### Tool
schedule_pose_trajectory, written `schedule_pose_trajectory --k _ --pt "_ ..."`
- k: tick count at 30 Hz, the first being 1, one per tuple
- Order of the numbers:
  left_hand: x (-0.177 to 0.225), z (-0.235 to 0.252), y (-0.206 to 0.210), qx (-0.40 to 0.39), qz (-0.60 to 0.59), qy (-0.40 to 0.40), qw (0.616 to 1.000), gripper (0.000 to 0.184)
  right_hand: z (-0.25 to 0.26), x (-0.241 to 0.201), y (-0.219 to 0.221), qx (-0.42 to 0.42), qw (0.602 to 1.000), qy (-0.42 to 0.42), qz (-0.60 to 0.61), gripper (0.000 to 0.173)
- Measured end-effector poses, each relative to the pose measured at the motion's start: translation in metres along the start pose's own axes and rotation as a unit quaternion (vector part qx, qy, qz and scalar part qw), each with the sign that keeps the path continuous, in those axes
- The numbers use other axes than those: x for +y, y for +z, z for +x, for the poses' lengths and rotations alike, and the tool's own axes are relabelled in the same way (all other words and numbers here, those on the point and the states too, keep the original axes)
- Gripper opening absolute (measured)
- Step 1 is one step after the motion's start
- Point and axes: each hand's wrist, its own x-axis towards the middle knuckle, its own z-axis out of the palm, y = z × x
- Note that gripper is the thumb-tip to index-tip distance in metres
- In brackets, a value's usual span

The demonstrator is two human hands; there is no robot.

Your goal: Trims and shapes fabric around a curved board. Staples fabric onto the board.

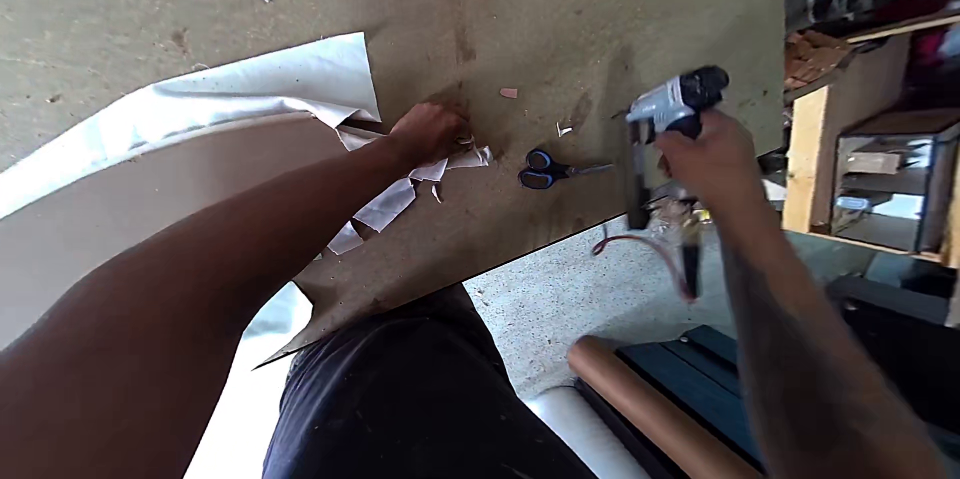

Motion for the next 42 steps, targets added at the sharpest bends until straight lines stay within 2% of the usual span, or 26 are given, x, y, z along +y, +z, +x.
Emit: schedule_pose_trajectory --k 4,7,10,21,28,35,39,42 --pt "-0.002 0.000 0.001 0.012 0.013 0.001 1.000 0.033 -0.118 -0.077 0.057 -0.056 0.983 -0.006 0.174 0.027" --pt "0.000 0.002 0.001 0.012 0.015 -0.005 1.000 0.033 -0.146 -0.109 0.110 -0.074 0.981 -0.011 0.181 0.028" --pt "-0.001 0.001 0.000 0.011 0.011 -0.013 1.000 0.032 -0.148 -0.126 0.133 -0.078 0.982 -0.008 0.169 0.026" --pt "0.001 0.000 -0.001 0.007 -0.006 -0.023 1.000 0.030 -0.156 -0.145 0.155 -0.037 0.993 0.005 0.115 0.032" --pt "0.006 0.002 -0.003 0.014 -0.001 -0.045 0.999 0.032 -0.158 -0.147 0.149 -0.045 0.982 0.022 0.180 0.038" --pt "0.003 -0.001 -0.001 0.011 -0.003 -0.041 0.999 0.035 -0.159 -0.147 0.157 -0.051 0.989 0.000 0.140 0.036" --pt "0.000 0.002 -0.003 0.024 0.002 -0.040 0.999 0.034 -0.159 -0.149 0.156 -0.062 0.983 -0.016 0.172 0.035" --pt "0.001 -0.002 -0.002 0.016 -0.006 -0.043 0.999 0.034 -0.160 -0.149 0.159 -0.067 0.988 -0.030 0.135 0.038"
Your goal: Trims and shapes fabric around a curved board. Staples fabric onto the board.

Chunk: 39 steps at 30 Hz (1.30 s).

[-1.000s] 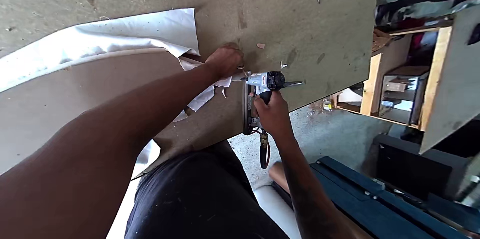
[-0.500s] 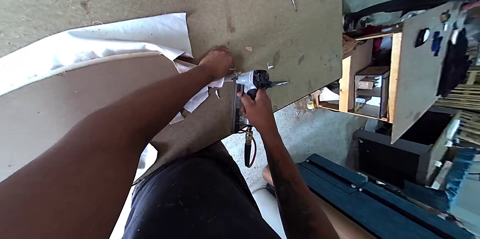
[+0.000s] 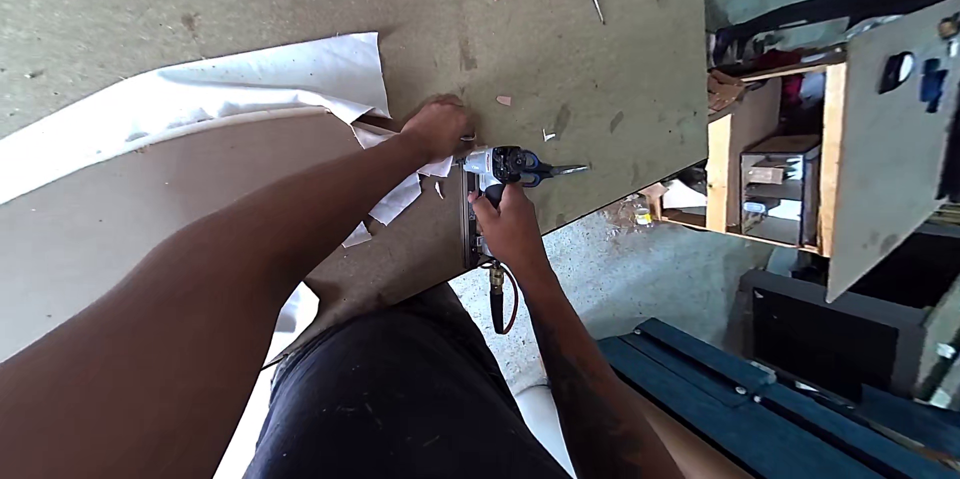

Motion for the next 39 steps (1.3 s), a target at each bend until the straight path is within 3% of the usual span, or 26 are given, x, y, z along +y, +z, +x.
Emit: schedule_pose_trajectory --k 5,12,16,20,21,23,24,26,29,35,39 --pt "-0.001 0.004 -0.001 0.005 -0.013 0.033 0.999 0.042 -0.006 0.018 -0.022 -0.022 0.996 0.019 0.087 0.034" --pt "0.012 -0.007 -0.015 -0.012 -0.066 -0.001 0.998 0.043 -0.026 0.105 -0.046 0.048 0.975 0.062 0.208 0.027" --pt "0.029 -0.007 -0.023 0.040 -0.085 -0.005 0.996 0.030 -0.031 0.125 -0.046 0.055 0.974 0.079 0.203 0.025" --pt "0.071 -0.009 -0.030 0.043 -0.016 0.003 0.999 0.066 -0.032 0.131 -0.040 0.066 0.967 0.080 0.232 0.023" --pt "0.075 -0.009 -0.023 0.035 0.004 0.011 0.999 0.066 -0.030 0.132 -0.039 0.068 0.967 0.076 0.235 0.023" --pt "0.071 -0.013 -0.006 0.033 0.009 0.025 0.999 0.045 -0.026 0.132 -0.039 0.065 0.970 0.071 0.224 0.023" --pt "0.065 -0.016 0.002 0.060 -0.004 0.037 0.997 0.030 -0.024 0.129 -0.039 0.065 0.972 0.068 0.215 0.023" --pt "0.057 -0.021 0.013 0.107 -0.044 0.041 0.992 0.017 -0.023 0.126 -0.042 0.071 0.974 0.056 0.209 0.023" --pt "0.057 -0.020 0.020 0.127 -0.081 0.004 0.989 0.019 -0.022 0.123 -0.043 0.072 0.975 0.040 0.207 0.023" --pt "0.056 -0.006 0.020 0.089 -0.080 -0.119 0.986 0.022 -0.007 0.098 -0.035 0.051 0.975 0.001 0.216 0.021" --pt "0.055 0.002 0.018 0.094 -0.052 -0.126 0.986 0.021 0.009 0.084 -0.030 0.038 0.981 -0.005 0.188 0.023"
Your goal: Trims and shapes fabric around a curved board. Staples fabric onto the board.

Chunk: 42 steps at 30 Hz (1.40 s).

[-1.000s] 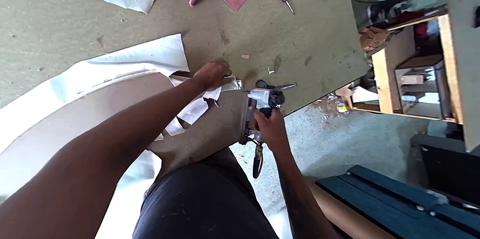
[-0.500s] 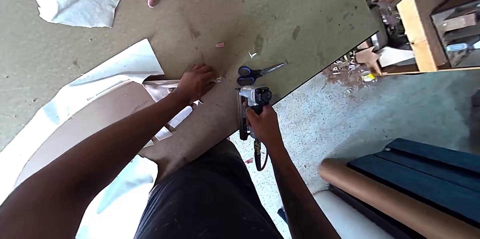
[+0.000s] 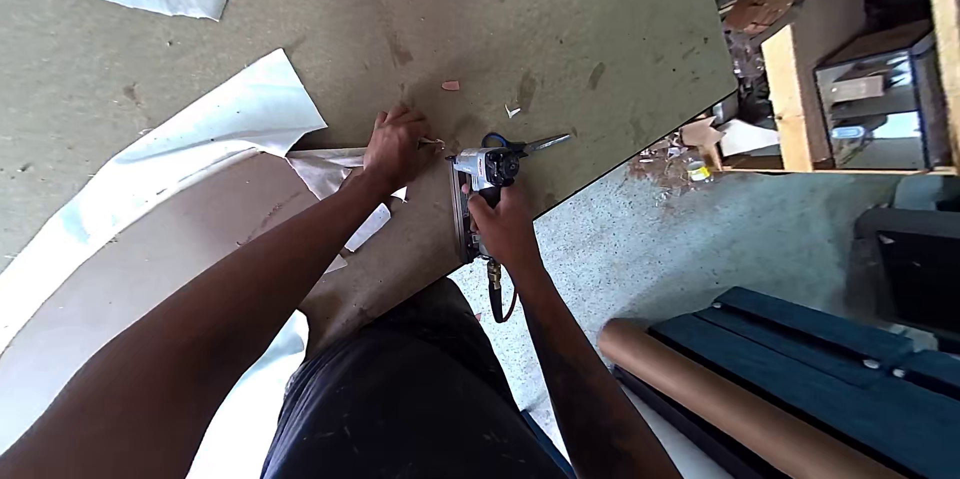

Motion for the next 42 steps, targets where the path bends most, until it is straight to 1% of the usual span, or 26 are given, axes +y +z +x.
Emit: schedule_pose_trajectory --k 5,8,11,14,17,25,29,32,34,36,38,40,41,42 --pt "-0.009 0.013 -0.003 -0.040 -0.033 -0.047 0.998 0.028 0.016 -0.014 0.005 -0.013 0.998 0.013 -0.053 0.025" --pt "-0.007 0.016 -0.005 -0.065 -0.028 -0.074 0.995 0.028 0.023 -0.024 0.007 -0.021 0.996 0.019 -0.082 0.028" --pt "-0.007 0.017 -0.005 -0.058 -0.040 -0.084 0.994 0.027 0.027 -0.032 0.009 -0.028 0.994 0.019 -0.105 0.031" --pt "-0.008 0.016 -0.005 -0.042 -0.062 -0.096 0.993 0.026 0.026 -0.037 0.011 -0.028 0.990 0.018 -0.134 0.030" --pt "-0.009 0.017 -0.005 -0.032 -0.075 -0.099 0.992 0.025 0.025 -0.037 0.013 -0.024 0.992 0.012 -0.122 0.027" --pt "-0.008 0.017 -0.007 -0.030 -0.079 -0.097 0.992 0.025 0.024 -0.039 0.024 -0.012 0.987 -0.003 -0.157 0.027" --pt "-0.010 0.018 -0.006 -0.033 -0.070 -0.095 0.992 0.029 0.026 -0.046 0.029 -0.013 0.981 0.003 -0.193 0.037" --pt "-0.008 0.018 -0.006 -0.027 -0.055 -0.094 0.994 0.032 0.026 -0.055 0.027 -0.010 0.974 0.006 -0.225 0.037" --pt "-0.008 0.017 -0.006 -0.022 -0.050 -0.092 0.994 0.033 0.030 -0.052 0.022 -0.024 0.976 0.008 -0.215 0.040" --pt "-0.010 0.018 -0.007 -0.018 -0.065 -0.088 0.994 0.033 0.037 -0.041 0.015 -0.042 0.983 0.005 -0.176 0.041" --pt "-0.012 0.015 -0.016 -0.004 -0.133 -0.096 0.986 0.026 0.039 -0.032 0.010 -0.057 0.988 0.001 -0.147 0.040" --pt "-0.010 0.004 -0.039 0.037 -0.227 -0.124 0.965 0.021 0.038 -0.027 0.006 -0.069 0.989 0.002 -0.131 0.038" --pt "-0.008 -0.008 -0.055 0.065 -0.242 -0.134 0.959 0.023 0.038 -0.025 0.004 -0.073 0.990 0.000 -0.119 0.038" --pt "-0.007 -0.024 -0.071 0.096 -0.232 -0.132 0.959 0.025 0.039 -0.022 0.004 -0.076 0.992 -0.002 -0.103 0.037"
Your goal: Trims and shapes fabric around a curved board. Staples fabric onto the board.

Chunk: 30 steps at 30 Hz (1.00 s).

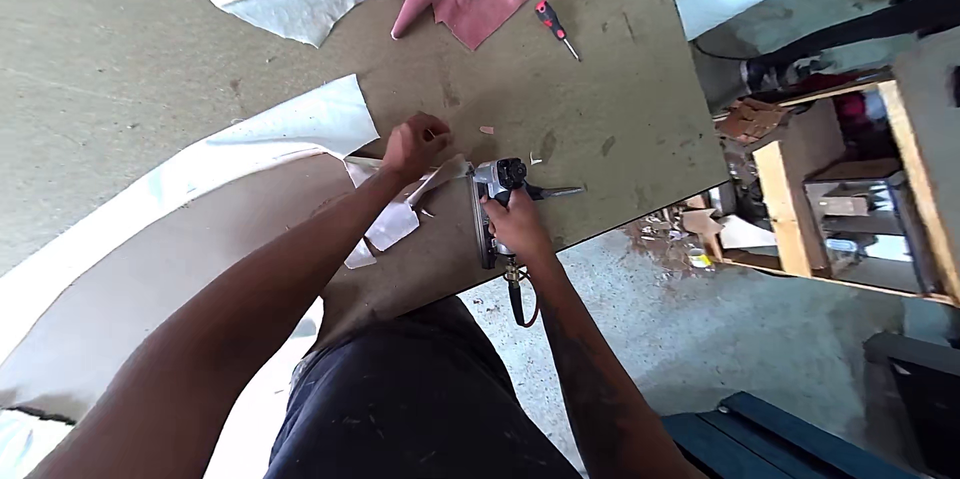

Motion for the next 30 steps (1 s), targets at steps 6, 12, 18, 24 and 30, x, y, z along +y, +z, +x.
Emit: schedule_pose_trajectory --k 6,12,18,24,30 --pt "-0.024 -0.128 -0.034 0.019 0.314 0.060 0.947 0.076 -0.003 0.012 -0.007 -0.028 0.992 -0.013 0.123 0.038" --pt "-0.042 -0.155 0.000 0.054 0.323 0.037 0.944 0.048 -0.030 0.060 0.005 -0.023 0.937 0.081 0.339 0.039" --pt "-0.043 -0.118 0.014 0.074 0.283 0.128 0.947 0.023 -0.059 0.070 0.007 0.123 0.988 0.023 0.094 0.067" --pt "-0.060 -0.121 0.008 -0.023 0.215 0.209 0.954 0.017 -0.062 -0.039 0.098 -0.061 0.960 0.044 0.271 0.059" --pt "-0.057 -0.081 -0.034 -0.052 0.171 0.249 0.952 0.024 -0.009 -0.029 0.150 0.044 0.952 0.077 0.292 0.048"
